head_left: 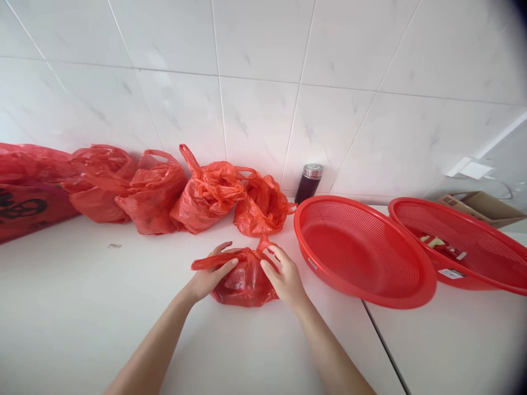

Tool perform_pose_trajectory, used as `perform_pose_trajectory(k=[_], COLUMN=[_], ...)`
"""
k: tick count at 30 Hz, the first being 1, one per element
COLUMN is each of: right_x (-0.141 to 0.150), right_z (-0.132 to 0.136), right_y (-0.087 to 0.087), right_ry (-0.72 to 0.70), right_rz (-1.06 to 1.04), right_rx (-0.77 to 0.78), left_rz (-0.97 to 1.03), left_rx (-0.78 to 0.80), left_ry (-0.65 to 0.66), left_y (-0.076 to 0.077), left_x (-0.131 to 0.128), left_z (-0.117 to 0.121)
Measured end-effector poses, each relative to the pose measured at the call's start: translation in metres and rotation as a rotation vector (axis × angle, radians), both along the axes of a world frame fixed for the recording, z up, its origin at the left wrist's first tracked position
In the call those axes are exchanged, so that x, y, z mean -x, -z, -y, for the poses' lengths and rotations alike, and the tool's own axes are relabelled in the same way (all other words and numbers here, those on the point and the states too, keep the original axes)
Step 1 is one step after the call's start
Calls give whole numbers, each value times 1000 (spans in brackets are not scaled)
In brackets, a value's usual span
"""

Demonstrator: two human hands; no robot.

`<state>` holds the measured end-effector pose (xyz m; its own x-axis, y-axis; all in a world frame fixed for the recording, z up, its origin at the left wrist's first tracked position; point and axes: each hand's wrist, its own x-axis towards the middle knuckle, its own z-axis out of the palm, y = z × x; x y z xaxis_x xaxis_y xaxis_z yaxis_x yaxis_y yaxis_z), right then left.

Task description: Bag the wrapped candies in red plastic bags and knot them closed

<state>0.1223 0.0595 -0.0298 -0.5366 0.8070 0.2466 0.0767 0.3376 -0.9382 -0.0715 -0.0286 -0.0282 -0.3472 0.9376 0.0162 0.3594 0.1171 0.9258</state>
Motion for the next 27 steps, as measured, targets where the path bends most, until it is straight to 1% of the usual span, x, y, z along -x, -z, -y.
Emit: perform_pose_trajectory(k=[1,2,4,6,7,8,10,12,13,16,18,21,23,27], right_x=[5,9,16,17,17,15,12,10,11,15,17,19,20,16], right_z=[6,13,25,32,34,34,32,30,29,31,35,38,33,9], right_y=[-8,-15,-26,-32,-34,-35,-35,-34,-33,-31,-30,-26,-22,-14], right_ry=[-7,-21,-57,-89,-95,-86,-19,50,62,33,28,25,-1,-64], right_rz=[-102,-215,-433,-612,-679,-727,-770,-796,-805,-795,-754,-676,-557,-272], right_rx=[39,110,348,620,725,797,865,876,874,865,890,925,848,593], left_rz=[33,59,91,90,81,71,58,40,22,-48,-77,-62,-25,39], left_rx=[-5,-10,-23,-27,-23,-19,-7,-1,2,9,8,-12,-19,-3], left_ry=[-6,-18,-47,-82,-102,-122,-151,-181,-203,-313,-385,-445,-472,-540], left_y=[-2,-4,-9,-15,-19,-22,-26,-24,-21,-11,-5,0,3,13], left_x=[-3,-6,-10,-13,-15,-17,-20,-22,-22,-22,-22,-22,-20,-7], left_z=[1,1,4,12,17,22,34,43,48,59,66,74,76,76])
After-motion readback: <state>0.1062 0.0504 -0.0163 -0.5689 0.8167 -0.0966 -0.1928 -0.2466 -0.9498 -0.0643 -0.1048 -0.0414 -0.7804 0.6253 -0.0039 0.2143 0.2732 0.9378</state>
